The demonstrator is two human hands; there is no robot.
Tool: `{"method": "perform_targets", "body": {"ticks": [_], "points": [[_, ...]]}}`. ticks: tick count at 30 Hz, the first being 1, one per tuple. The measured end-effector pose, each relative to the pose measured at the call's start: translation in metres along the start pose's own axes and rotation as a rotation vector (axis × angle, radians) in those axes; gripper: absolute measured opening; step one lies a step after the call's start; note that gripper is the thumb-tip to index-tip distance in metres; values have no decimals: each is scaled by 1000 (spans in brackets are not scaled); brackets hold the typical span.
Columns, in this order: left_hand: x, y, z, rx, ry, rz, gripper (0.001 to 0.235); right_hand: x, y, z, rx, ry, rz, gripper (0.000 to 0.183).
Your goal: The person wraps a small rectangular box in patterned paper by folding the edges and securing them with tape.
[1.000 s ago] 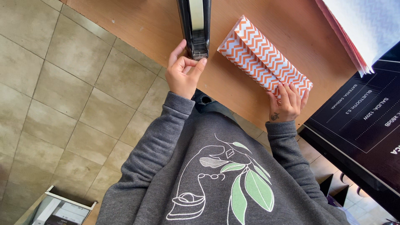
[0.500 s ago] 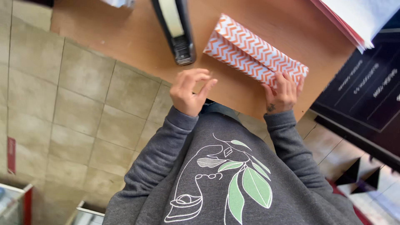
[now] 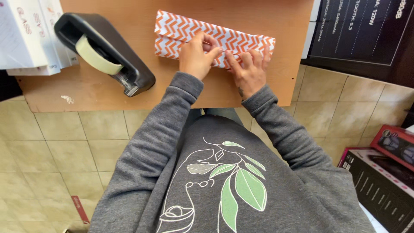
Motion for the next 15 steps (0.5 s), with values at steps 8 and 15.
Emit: {"method": "perform_targets", "body": {"ticks": [8, 15], "points": [[-35, -14, -10, -351, -110, 101, 64, -1, -3, 6, -28, 32, -82, 37], [-64, -41, -18, -595, -95, 145, 86, -1, -2, 7, -34, 35, -97, 40]]}}
Point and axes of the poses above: each hand's wrist, its own x-axis away from the middle knuckle, its own z-axis out of the back of the hand, y = z × x, the point moved 9 cm from there along -x, towards the middle knuckle
